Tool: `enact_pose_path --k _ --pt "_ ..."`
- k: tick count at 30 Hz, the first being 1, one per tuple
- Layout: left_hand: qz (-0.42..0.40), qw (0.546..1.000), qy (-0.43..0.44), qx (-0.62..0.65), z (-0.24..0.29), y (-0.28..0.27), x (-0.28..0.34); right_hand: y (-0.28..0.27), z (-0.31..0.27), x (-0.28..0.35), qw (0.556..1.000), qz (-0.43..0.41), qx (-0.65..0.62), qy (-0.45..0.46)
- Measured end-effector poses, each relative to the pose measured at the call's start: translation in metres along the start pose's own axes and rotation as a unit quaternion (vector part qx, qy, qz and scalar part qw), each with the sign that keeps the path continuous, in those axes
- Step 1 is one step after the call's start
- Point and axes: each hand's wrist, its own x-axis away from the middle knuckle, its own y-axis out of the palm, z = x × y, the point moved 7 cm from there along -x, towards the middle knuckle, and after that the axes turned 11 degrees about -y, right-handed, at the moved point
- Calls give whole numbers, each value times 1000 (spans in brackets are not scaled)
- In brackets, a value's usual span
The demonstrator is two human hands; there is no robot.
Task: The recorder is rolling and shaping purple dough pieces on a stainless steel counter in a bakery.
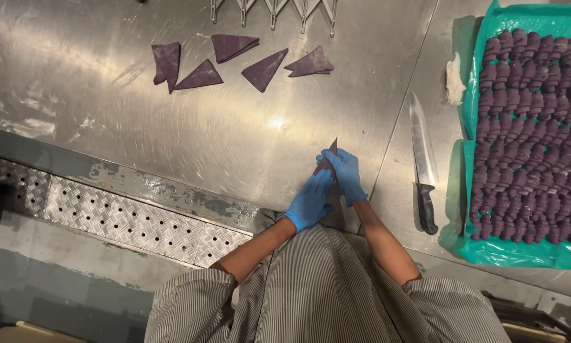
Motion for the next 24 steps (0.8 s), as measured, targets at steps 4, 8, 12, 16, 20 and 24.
enact_pose_path --k 4,8,12,16,20,24 --pt "-16 999 -27 30 -1 9 -7 4 -7 -4 1000 -5 2 0" --pt "-35 997 -32 66 -1 23 -12 9 -19 -8 999 -18 -19 -34" --pt "-16 989 -42 138 -4 20 -16 11 -26 -29 998 -9 -36 -59" --pt "-7 992 -52 115 -5 17 -14 7 -28 -80 996 -9 -61 -64" --pt "34 991 -48 120 -1 13 -13 11 -61 -125 994 -24 -60 -83" --pt "71 991 -49 103 -2 8 -13 14 -74 -174 994 -38 -48 -90"
